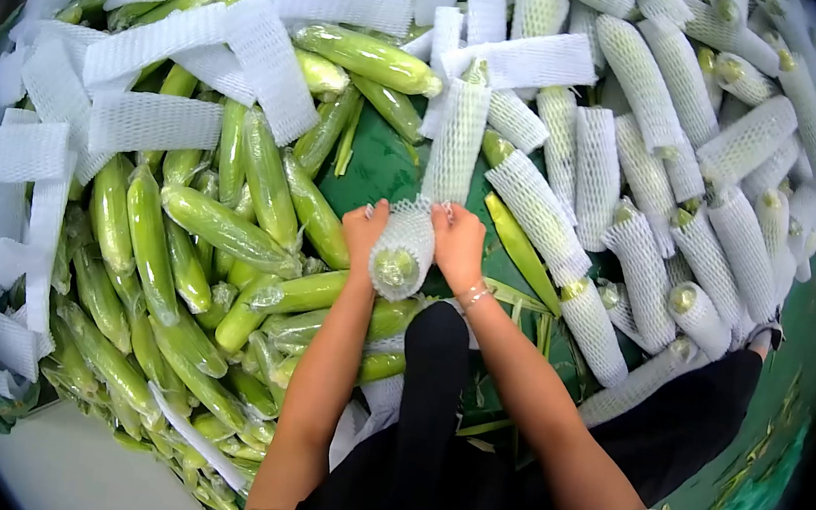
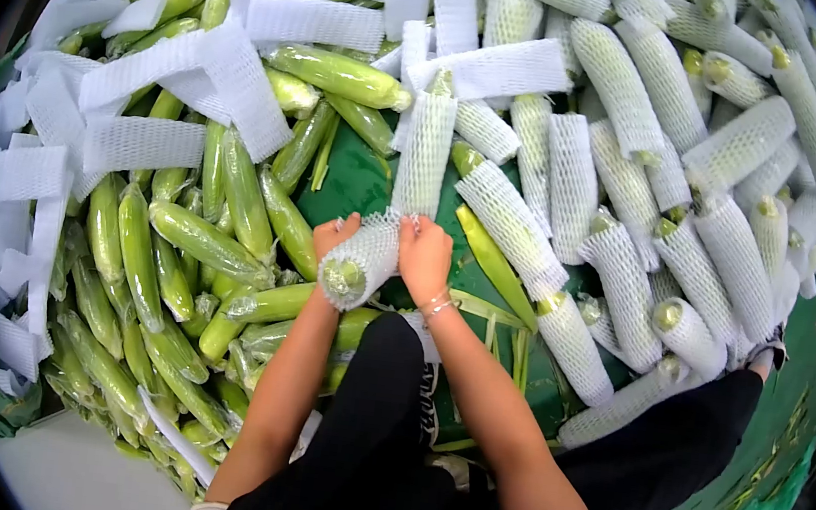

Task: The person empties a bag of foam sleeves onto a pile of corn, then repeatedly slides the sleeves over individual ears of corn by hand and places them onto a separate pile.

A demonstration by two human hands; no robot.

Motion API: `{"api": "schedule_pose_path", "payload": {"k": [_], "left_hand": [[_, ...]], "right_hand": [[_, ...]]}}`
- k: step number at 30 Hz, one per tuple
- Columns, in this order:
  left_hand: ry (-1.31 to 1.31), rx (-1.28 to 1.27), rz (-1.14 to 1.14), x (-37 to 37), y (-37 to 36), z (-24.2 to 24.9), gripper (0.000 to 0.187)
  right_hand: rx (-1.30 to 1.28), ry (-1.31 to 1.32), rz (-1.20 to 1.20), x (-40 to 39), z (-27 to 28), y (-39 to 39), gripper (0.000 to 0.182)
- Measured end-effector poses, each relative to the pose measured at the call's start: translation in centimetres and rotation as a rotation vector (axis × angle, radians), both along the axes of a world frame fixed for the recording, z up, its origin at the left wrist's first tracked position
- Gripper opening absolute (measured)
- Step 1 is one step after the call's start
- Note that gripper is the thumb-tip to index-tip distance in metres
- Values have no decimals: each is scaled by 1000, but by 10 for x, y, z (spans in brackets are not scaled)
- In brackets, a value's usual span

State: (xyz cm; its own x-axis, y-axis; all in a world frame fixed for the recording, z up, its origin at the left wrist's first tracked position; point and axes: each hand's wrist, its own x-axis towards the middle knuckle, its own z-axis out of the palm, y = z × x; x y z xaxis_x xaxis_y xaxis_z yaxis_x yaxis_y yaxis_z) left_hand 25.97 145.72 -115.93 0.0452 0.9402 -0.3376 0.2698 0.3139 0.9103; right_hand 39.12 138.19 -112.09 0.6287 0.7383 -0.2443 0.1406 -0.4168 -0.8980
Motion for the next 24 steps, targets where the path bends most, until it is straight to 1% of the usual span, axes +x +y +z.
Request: {"api": "schedule_pose_path", "payload": {"k": [1,2,3,4,5,7,8,9,10,11,12,13,14,15,16,17,18,19,20,21,22,23,24], "left_hand": [[236,95,-11,-1,-4,-2,33],[454,214,-36,7,1,5,33],[471,117,31,10,3,5,33],[420,192,114,19,1,3,27],[282,200,138,26,-5,7,20],[111,175,98,32,-13,-2,15],[62,224,7,61,-27,29,15],[25,283,-63,84,-46,76,16],[46,321,-172,104,-58,96,17],[-36,329,-321,126,-71,125,18],[-65,496,-421,141,-80,141,17],[-157,527,-464,152,-82,152,16],[-214,504,-489,157,-79,161,15],[-259,487,-499,155,-73,166,14],[-220,494,-476,147,-61,161,13],[-179,503,-458,136,-48,152,13],[-118,486,-412,123,-34,149,12],[-84,441,-342,105,-15,124,11],[39,466,-302,92,1,124,12],[156,489,-269,84,18,125,13],[255,571,-257,76,39,121,15],[346,651,-243,76,58,118,17],[409,735,-239,86,72,125,19]], "right_hand": [[3,-130,-4,-2,2,-6,32],[-2,-93,23,-3,-5,-8,33],[47,-46,-17,-9,-18,-12,32],[61,70,-6,-9,-22,-19,33],[206,216,56,-11,-51,-24,37],[241,1046,-170,-10,-28,-40,44],[369,1329,-160,5,-2,-65,46],[500,1625,-115,19,26,-92,49],[491,1844,-152,41,40,-103,50],[689,2005,-103,65,40,-115,50],[633,1972,-409,100,87,-121,49],[618,1830,-400,142,100,-130,50],[734,1670,-230,188,126,-156,46],[751,1238,-404,242,125,-173,42],[718,851,-245,301,148,-188,41],[609,606,-382,321,208,-185,40],[622,322,-370,391,207,-212,40],[498,109,-434,408,240,-220,43],[368,-198,-585,434,254,-218,51],[16,-706,-714,477,250,-227,54],[-310,-1257,-730,470,241,-220,53],[-656,-1807,-694,464,235,-211,52],[-644,-1809,-689,470,224,-203,52]]}}
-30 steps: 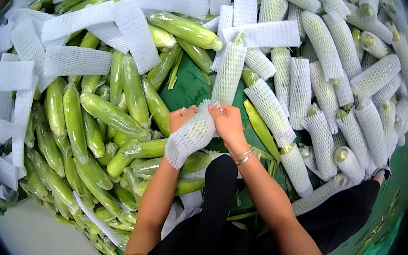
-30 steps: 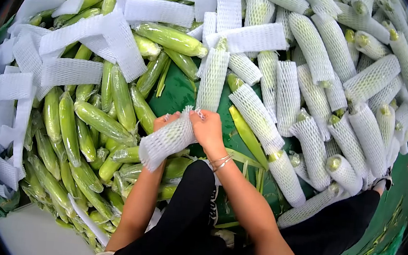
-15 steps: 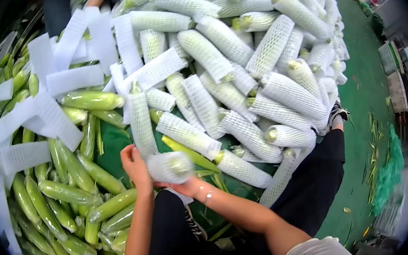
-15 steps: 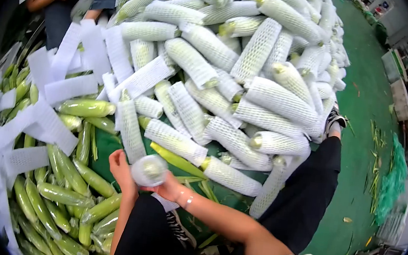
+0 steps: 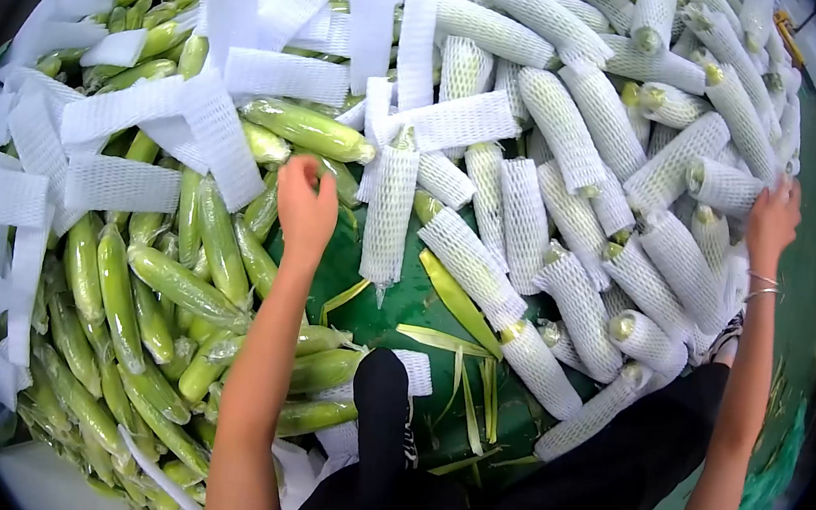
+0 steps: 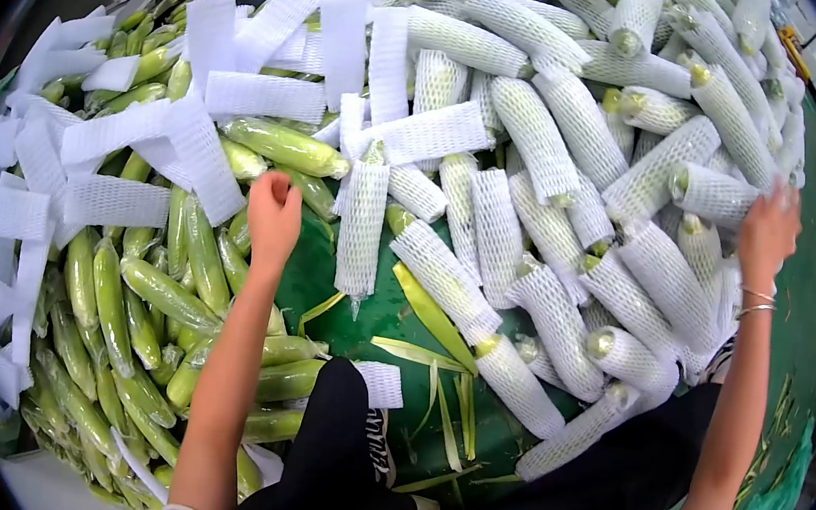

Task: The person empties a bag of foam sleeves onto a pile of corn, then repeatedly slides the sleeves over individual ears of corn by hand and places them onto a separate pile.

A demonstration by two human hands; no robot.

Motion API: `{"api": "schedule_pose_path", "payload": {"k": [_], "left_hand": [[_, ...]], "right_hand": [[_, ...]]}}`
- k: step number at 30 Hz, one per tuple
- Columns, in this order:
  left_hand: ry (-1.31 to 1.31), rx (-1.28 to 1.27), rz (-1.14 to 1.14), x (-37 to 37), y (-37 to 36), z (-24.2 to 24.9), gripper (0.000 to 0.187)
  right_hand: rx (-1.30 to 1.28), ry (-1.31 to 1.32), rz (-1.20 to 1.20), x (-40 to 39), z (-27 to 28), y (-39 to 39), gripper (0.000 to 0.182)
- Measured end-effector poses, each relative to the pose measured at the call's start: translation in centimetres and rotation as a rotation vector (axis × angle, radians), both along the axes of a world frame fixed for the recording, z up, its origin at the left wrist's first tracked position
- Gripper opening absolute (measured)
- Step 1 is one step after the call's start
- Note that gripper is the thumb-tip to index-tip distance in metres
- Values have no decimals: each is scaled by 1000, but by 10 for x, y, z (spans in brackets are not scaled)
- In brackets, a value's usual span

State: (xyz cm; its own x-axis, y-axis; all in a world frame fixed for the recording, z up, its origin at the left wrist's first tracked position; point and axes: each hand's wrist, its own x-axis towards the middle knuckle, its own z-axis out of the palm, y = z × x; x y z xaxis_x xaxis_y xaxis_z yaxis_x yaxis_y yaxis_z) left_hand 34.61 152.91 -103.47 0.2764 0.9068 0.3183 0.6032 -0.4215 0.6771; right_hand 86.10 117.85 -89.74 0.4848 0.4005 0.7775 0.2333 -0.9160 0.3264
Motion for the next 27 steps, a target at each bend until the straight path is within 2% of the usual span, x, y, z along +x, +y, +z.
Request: {"api": "schedule_pose_path", "payload": {"k": [1,2,3,5,6,7,8,9,10,11,13,15,17,19,20,21,23,24,26,27], "left_hand": [[48,91,3,15,13,7,22],[46,217,-94,35,25,7,25],[46,343,-192,57,34,6,29],[236,237,-352,98,41,4,36],[396,201,-313,115,43,-3,36],[555,161,-270,125,48,-8,37],[545,159,-254,127,53,-8,37],[457,-20,-295,128,55,-7,35],[371,-199,-343,129,52,-8,33],[201,-204,-474,123,36,-6,31],[-28,-251,-718,106,-21,17,30],[-184,-393,-744,97,-84,21,25],[-246,-380,-746,97,-99,-4,25],[-444,-752,-611,107,-104,-29,26],[-561,-970,-491,112,-99,-43,31],[-854,-1187,-472,107,-92,-32,32],[-1049,-1129,-374,88,-73,-10,29],[-1071,-1040,-360,73,-62,6,29],[-1097,-915,-261,35,-44,34,27],[-1116,-862,-178,13,-41,43,27]], "right_hand": [[12,217,197,9,-17,5,50],[19,433,388,17,-24,5,48],[18,432,388,26,-22,6,48],[89,614,238,41,-9,21,47],[86,604,251,24,3,32,47],[20,412,349,-17,17,48,48],[-45,217,443,-56,25,63,49],[-4,338,717,-82,26,75,51],[73,497,881,-129,22,90,53],[136,776,998,-176,23,103,46],[177,1256,1071,-263,10,120,45],[-13,1464,1250,-328,-28,122,48],[98,1261,1189,-372,-49,119,50],[123,1053,1156,-389,-64,109,52],[104,1025,1211,-400,-63,100,51],[54,1108,1305,-410,-70,95,44],[-301,1070,1448,-417,-71,96,36],[-285,1071,1429,-420,-79,101,36],[-362,774,1523,-414,-122,122,33],[-352,774,1521,-411,-146,131,33]]}}
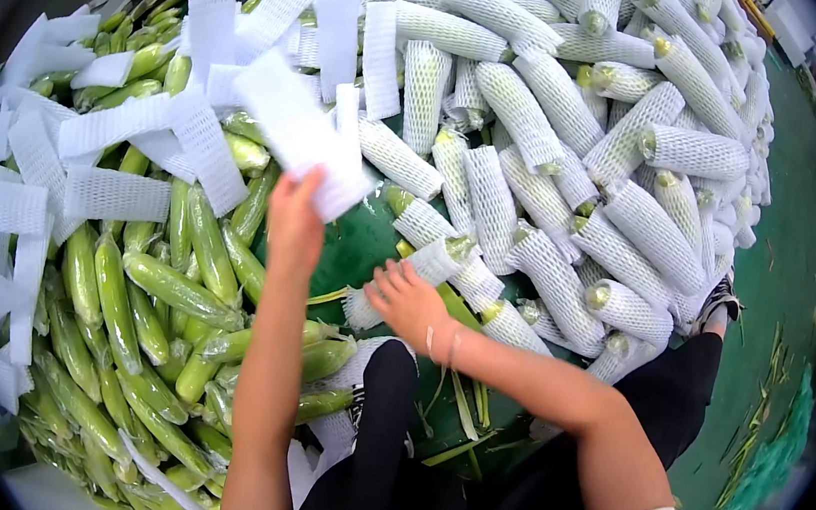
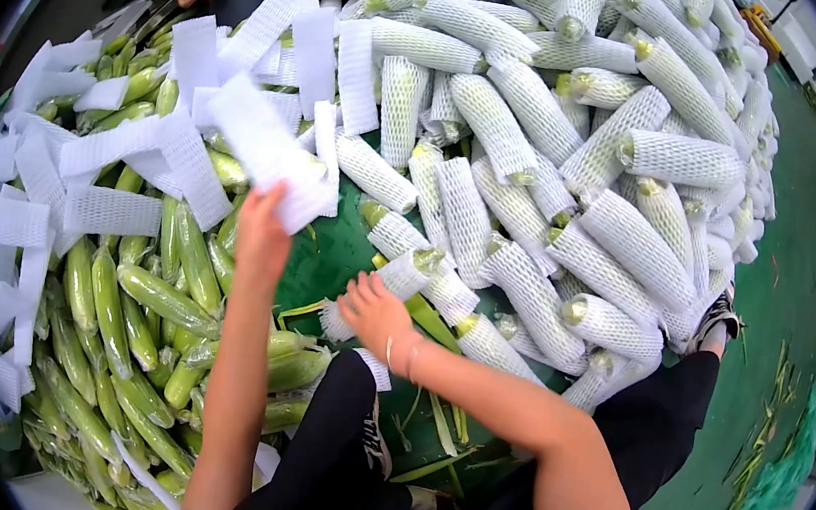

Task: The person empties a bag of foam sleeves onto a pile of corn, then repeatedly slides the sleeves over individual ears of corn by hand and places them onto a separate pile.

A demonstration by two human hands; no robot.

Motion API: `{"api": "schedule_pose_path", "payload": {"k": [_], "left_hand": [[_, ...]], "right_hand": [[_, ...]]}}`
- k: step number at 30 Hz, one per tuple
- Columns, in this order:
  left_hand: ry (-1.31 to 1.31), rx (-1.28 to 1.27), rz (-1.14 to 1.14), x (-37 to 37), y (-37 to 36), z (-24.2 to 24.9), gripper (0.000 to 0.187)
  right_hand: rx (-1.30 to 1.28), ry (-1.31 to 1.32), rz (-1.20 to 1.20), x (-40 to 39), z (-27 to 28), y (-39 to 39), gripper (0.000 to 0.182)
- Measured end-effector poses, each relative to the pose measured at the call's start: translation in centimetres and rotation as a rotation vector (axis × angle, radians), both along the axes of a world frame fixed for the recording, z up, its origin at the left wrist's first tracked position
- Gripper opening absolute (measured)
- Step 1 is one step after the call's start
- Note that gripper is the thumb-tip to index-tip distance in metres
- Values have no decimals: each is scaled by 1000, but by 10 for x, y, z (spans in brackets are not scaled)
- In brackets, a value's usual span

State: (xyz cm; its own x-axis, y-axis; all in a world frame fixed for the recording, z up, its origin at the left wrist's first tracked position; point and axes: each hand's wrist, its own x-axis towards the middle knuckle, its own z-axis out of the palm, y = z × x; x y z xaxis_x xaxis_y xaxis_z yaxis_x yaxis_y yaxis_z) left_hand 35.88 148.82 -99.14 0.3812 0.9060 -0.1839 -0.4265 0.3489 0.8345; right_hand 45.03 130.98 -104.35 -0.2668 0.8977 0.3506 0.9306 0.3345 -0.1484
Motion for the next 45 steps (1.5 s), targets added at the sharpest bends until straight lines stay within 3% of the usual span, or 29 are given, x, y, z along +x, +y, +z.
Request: {"api": "schedule_pose_path", "payload": {"k": [2,3,5,7,9,11,12,14,18,20,22,23,24,25,26,28,29,30,32,34,35,36,37,39,42,43,44,45], "left_hand": [[26,-3,125,-47,-2,9,28],[79,-6,164,-72,-8,12,29],[177,-41,258,-118,-34,17,30],[217,-85,336,-148,-67,11,31],[303,-184,318,-166,-97,3,32],[338,-211,307,-159,-116,-1,32],[370,-229,267,-155,-128,-1,33],[373,-194,190,-144,-143,8,33],[308,-195,235,-145,-168,14,31],[293,-193,116,-151,-187,11,30],[311,-208,67,-145,-202,21,29],[276,-162,26,-142,-208,22,28],[236,-111,-11,-142,-211,24,28],[204,-80,-14,-144,-215,25,26],[-94,-282,56,-149,-221,18,24],[-348,-276,27,-151,-215,23,24],[-122,-163,68,-147,-210,22,25],[-32,-216,42,-147,-204,31,26],[54,-33,14,-150,-202,28,29],[247,-143,28,-164,-206,35,29],[239,-131,81,-175,-209,32,26],[230,-118,132,-189,-213,26,24],[223,-61,188,-202,-217,16,21],[19,-277,282,-227,-222,6,22],[-148,-390,258,-245,-215,24,32],[-104,-368,271,-247,-212,22,32],[-57,-344,281,-250,-208,20,32],[-55,-341,281,-254,-201,27,32]], "right_hand": [[-339,-199,65,6,-37,27,47],[-326,-200,71,12,-27,40,47],[-443,119,-236,30,20,51,48],[-492,281,-601,57,66,65,64],[-117,177,-729,90,44,85,81],[-139,72,-796,114,10,107,88],[-92,-32,-784,115,-15,112,86],[-148,-157,-670,97,-15,122,78],[1,-36,-719,54,5,121,69],[-59,696,-150,18,26,96,62],[-659,1382,22,-27,56,62,57],[-587,1299,149,-33,54,53,54],[-411,1264,66,-37,54,45,44],[-424,1628,-70,-36,55,35,39],[-430,1965,-236,-29,63,22,34],[-457,2374,-159,-14,57,-2,34],[-502,2404,-179,-28,66,-13,32],[-552,2440,-193,-50,72,-22,29],[-809,2391,-32,-92,57,-40,28],[-859,2225,-97,-126,49,-50,23],[-1004,1994,-355,-135,64,-46,18],[-630,1589,-148,-144,16,-48,16],[-588,1513,-75,-157,16,-46,16],[-572,1454,48,-183,17,-43,14],[-825,1566,-109,-196,66,-22,11],[-619,653,228,-191,83,-4,14],[-34,740,124,-203,0,-29,21],[-416,1490,69,-210,23,-19,22]]}}
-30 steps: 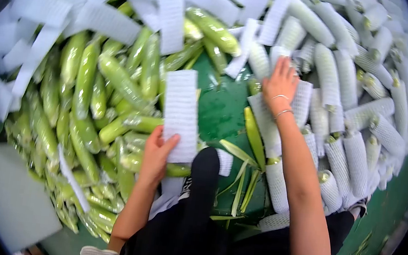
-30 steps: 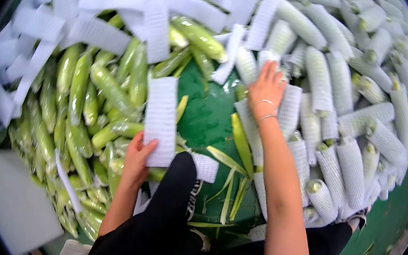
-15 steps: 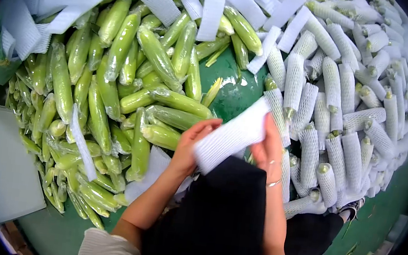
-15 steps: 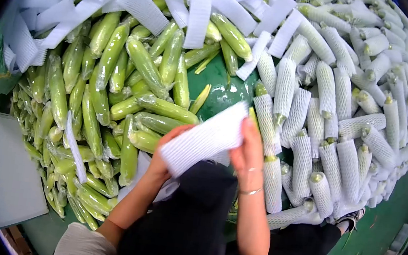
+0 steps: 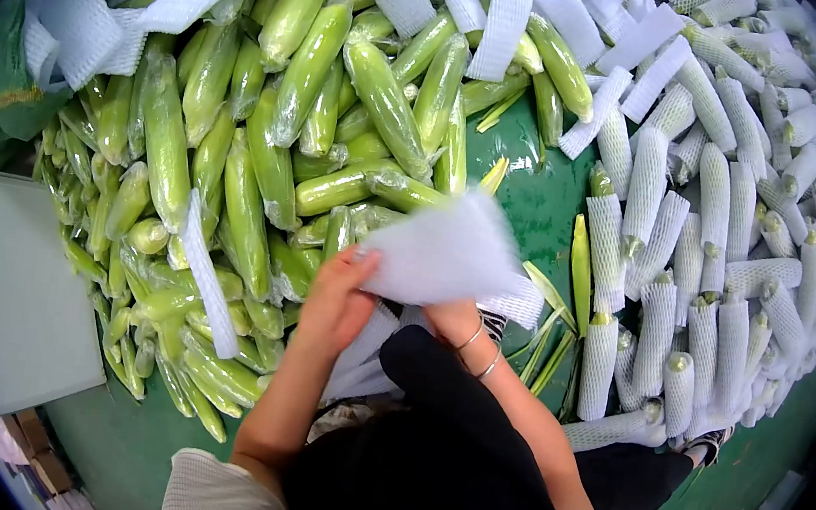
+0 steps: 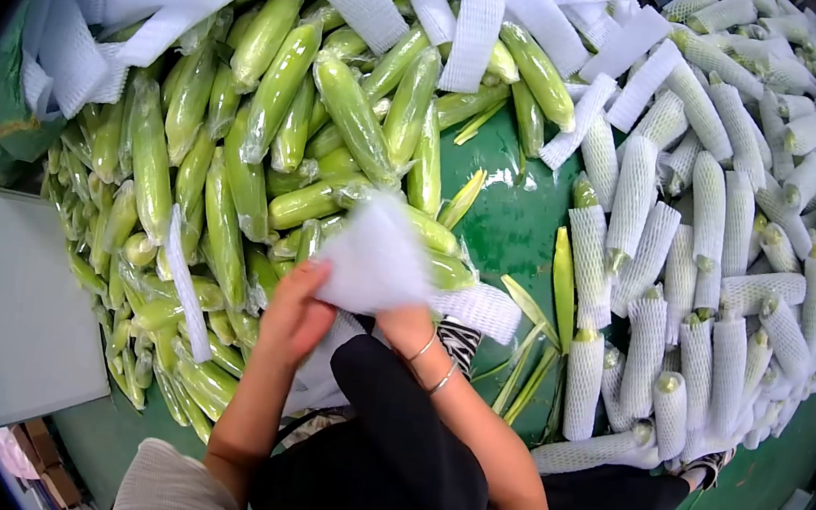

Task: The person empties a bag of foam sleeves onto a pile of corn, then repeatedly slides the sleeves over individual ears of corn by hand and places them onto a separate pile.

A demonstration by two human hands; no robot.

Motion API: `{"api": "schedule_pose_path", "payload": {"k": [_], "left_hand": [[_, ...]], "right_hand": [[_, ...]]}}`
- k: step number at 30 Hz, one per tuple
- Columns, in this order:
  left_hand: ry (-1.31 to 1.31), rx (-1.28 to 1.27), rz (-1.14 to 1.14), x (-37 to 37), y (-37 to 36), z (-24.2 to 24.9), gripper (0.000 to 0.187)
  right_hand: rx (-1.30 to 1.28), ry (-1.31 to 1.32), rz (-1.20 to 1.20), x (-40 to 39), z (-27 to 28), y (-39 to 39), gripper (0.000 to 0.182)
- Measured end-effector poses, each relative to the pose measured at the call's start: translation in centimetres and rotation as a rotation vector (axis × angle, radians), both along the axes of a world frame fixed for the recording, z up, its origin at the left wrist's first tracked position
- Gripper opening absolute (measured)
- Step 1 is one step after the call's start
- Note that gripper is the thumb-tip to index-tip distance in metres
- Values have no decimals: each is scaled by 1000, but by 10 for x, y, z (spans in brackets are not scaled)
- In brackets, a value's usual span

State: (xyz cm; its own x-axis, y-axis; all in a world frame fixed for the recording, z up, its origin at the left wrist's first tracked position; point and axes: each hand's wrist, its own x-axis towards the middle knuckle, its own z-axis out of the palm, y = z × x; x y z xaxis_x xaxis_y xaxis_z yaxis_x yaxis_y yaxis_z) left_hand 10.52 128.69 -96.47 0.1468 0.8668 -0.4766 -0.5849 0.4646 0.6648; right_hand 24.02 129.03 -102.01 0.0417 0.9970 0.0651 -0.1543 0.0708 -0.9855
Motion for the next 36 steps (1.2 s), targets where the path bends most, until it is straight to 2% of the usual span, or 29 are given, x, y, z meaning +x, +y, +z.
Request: {"api": "schedule_pose_path", "payload": {"k": [1,2,3,4,5,6,7,9,11,13,14,15,16,17,19,20,21,23,24,25,27,28,29,32,34,35,36], "left_hand": [[-102,-5,141,-5,8,12,30],[-202,-12,281,-11,15,19,28],[-194,-15,279,-20,21,17,28],[-6,8,190,-31,24,11,26],[185,32,95,-40,28,3,23],[742,188,23,-44,37,-7,22],[742,195,15,-45,38,-12,22],[1528,261,-209,-34,39,-12,28],[1773,484,-320,-39,25,-23,32],[1797,545,-338,-37,18,-15,31],[1778,573,-359,-33,21,-8,31],[1765,422,-459,-30,24,0,31],[1754,268,-551,-28,26,5,34],[1758,286,-557,-27,25,2,34],[1024,-95,-312,-27,20,-9,42],[967,-114,-232,-18,17,-7,37],[969,-93,-262,-1,18,-2,37],[660,-56,-139,38,16,9,27],[562,-37,-286,47,18,6,19],[549,-40,-306,59,17,9,19],[392,-147,-481,81,23,20,19],[416,-213,-559,87,25,16,19],[317,-285,-521,90,16,-2,22],[464,-229,-482,93,-5,-49,23],[623,-16,-371,94,-17,-73,23],[613,-16,-370,93,-20,-82,23],[647,6,-285,88,-21,-90,23]], "right_hand": [[-398,739,89,-6,24,11,24],[-399,748,86,-4,30,18,24],[-567,1005,165,1,33,24,24],[-739,1263,247,2,33,25,26],[-741,1277,244,-4,28,20,26],[-776,1085,291,-12,21,16,27],[-804,886,330,-17,16,10,29],[-741,818,277,-19,15,1,29],[-535,173,329,-16,7,-6,37],[-466,179,241,-14,-1,-13,41],[-441,56,268,-9,1,-14,40],[-415,-67,305,-5,4,-15,39],[-373,43,286,-4,6,-16,37],[-366,47,271,3,14,-17,37],[-394,55,206,20,38,-19,37],[-391,-17,176,29,46,-22,33],[-387,-12,142,38,50,-25,33],[-389,135,42,60,53,-35,27],[-379,217,-60,63,44,-41,26],[-353,98,-101,74,34,-45,22],[-560,385,-85,105,56,-47,20],[-654,447,-89,118,60,-46,20],[-622,507,-105,127,64,-46,19],[-584,400,-139,133,41,-55,16],[-755,424,-217,133,22,-62,13],[-755,414,-219,134,22,-62,13],[-720,545,-206,131,23,-61,12]]}}
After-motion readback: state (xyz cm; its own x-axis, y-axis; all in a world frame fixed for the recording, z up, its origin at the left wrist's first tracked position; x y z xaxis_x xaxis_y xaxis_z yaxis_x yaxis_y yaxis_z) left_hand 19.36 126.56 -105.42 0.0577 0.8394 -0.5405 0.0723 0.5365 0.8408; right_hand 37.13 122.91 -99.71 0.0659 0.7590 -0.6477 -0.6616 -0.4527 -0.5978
